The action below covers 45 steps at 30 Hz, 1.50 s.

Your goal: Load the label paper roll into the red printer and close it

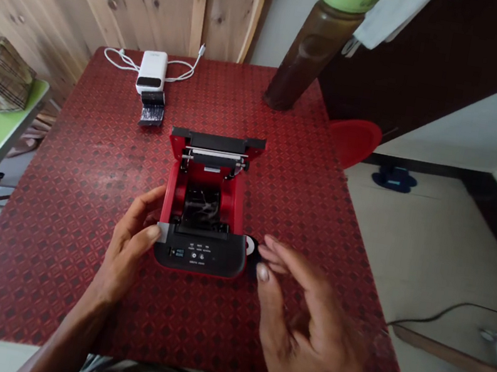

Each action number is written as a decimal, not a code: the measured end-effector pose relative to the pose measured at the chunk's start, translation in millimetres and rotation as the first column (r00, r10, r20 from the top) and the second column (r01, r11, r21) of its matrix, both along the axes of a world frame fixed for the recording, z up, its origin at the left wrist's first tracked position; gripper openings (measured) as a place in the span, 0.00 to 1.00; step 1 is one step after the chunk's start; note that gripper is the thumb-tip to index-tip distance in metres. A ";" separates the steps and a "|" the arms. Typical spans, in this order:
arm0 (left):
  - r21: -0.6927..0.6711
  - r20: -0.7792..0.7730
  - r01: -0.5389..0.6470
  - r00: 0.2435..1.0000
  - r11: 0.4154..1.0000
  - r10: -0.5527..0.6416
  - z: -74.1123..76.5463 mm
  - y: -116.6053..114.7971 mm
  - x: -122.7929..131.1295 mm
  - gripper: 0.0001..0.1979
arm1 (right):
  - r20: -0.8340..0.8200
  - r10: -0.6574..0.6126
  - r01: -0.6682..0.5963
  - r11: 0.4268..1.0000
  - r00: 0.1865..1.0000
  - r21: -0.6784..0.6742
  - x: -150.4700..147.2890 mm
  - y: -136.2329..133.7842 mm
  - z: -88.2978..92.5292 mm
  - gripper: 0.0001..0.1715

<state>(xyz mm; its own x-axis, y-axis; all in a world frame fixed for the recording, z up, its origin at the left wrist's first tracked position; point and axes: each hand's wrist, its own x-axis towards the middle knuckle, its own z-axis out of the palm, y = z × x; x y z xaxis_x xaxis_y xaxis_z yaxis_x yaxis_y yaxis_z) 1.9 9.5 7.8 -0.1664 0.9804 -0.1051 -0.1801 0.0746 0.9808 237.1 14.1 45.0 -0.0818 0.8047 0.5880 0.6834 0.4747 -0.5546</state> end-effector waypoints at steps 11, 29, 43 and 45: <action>0.053 -0.206 -0.102 0.972 0.993 0.110 -12.8 0.4 5.3 0.29 | 0.401 0.432 -0.378 0.902 0.808 -0.209 -36.3 86.6 19.6 0.09; -0.020 -0.274 -0.014 0.962 1.000 0.008 4.0 -0.7 2.9 0.24 | 0.645 0.390 -0.267 0.921 0.657 -0.285 -76.1 101.5 23.4 0.11; -0.094 -0.329 -0.036 0.944 0.995 0.003 5.2 -2.7 0.9 0.29 | -0.427 -0.232 0.137 0.961 0.874 -0.242 23.5 103.1 -8.9 0.15; -0.107 -0.344 -0.048 0.939 0.993 0.009 5.4 -3.0 1.3 0.29 | -0.453 -0.331 0.208 0.931 0.828 -0.301 24.1 115.3 -35.0 0.19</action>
<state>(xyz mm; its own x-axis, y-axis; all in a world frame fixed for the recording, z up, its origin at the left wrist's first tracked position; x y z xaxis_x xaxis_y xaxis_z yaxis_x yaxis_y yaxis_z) 3.1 6.4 13.2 -0.2393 0.9600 -0.1455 0.1610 0.1870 0.9691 261.2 129.4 10.1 0.4060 0.8671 0.2886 0.3750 0.1299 -0.9179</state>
